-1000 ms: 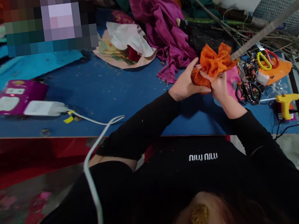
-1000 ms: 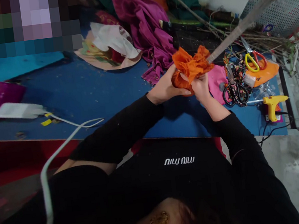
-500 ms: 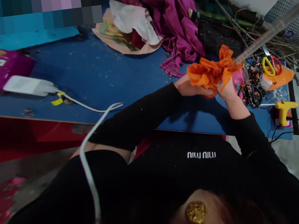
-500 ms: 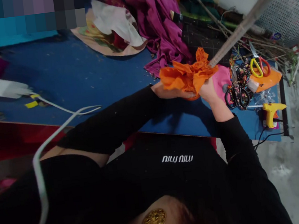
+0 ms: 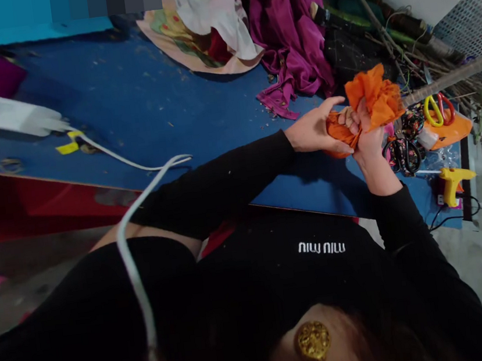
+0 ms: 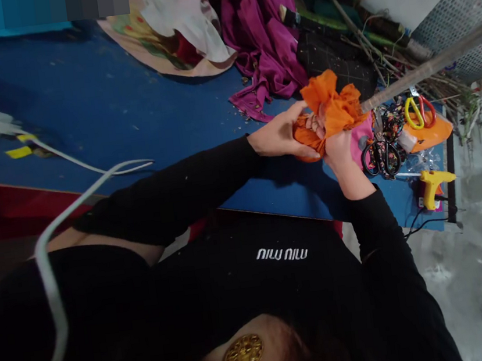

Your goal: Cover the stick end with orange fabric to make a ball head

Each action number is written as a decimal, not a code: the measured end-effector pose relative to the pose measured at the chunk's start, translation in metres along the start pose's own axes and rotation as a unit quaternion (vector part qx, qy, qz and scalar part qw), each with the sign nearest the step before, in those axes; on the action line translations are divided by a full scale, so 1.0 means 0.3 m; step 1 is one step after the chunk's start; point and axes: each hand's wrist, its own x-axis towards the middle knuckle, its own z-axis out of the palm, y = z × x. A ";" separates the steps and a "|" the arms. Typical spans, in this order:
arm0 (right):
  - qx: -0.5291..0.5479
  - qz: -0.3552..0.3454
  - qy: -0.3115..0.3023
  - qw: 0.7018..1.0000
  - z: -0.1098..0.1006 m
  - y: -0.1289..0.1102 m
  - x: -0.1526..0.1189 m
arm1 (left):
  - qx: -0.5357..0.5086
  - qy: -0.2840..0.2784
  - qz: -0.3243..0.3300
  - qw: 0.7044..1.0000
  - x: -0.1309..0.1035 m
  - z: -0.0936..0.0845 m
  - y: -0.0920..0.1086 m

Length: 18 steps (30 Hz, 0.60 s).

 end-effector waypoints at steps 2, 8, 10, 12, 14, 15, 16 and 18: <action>0.019 -0.031 0.028 0.999 0.002 -0.023 0.017 | -0.027 0.009 -0.016 0.999 -0.006 0.024 -0.024; 0.012 -0.076 0.056 0.995 -0.019 -0.011 0.018 | -0.076 0.061 -0.009 0.995 -0.044 0.097 -0.009; 0.012 -0.075 0.063 0.995 -0.018 -0.001 -0.003 | -0.065 0.078 -0.006 0.995 -0.057 0.100 0.015; 0.009 -0.067 0.069 0.995 -0.018 0.012 -0.009 | -0.046 0.090 -0.004 0.995 -0.061 0.092 0.029; -0.002 -0.050 0.064 0.997 -0.023 0.030 0.009 | -0.032 0.090 -0.008 0.995 -0.053 0.082 0.029; -0.009 -0.041 0.058 0.997 -0.028 0.039 0.026 | -0.027 0.087 -0.011 0.996 -0.045 0.079 0.025; -0.015 -0.037 0.055 0.998 -0.033 0.046 0.043 | -0.024 0.082 -0.012 0.996 -0.036 0.076 0.020; -0.024 -0.041 0.056 0.997 -0.042 0.056 0.069 | -0.027 0.070 -0.002 0.997 -0.017 0.071 0.013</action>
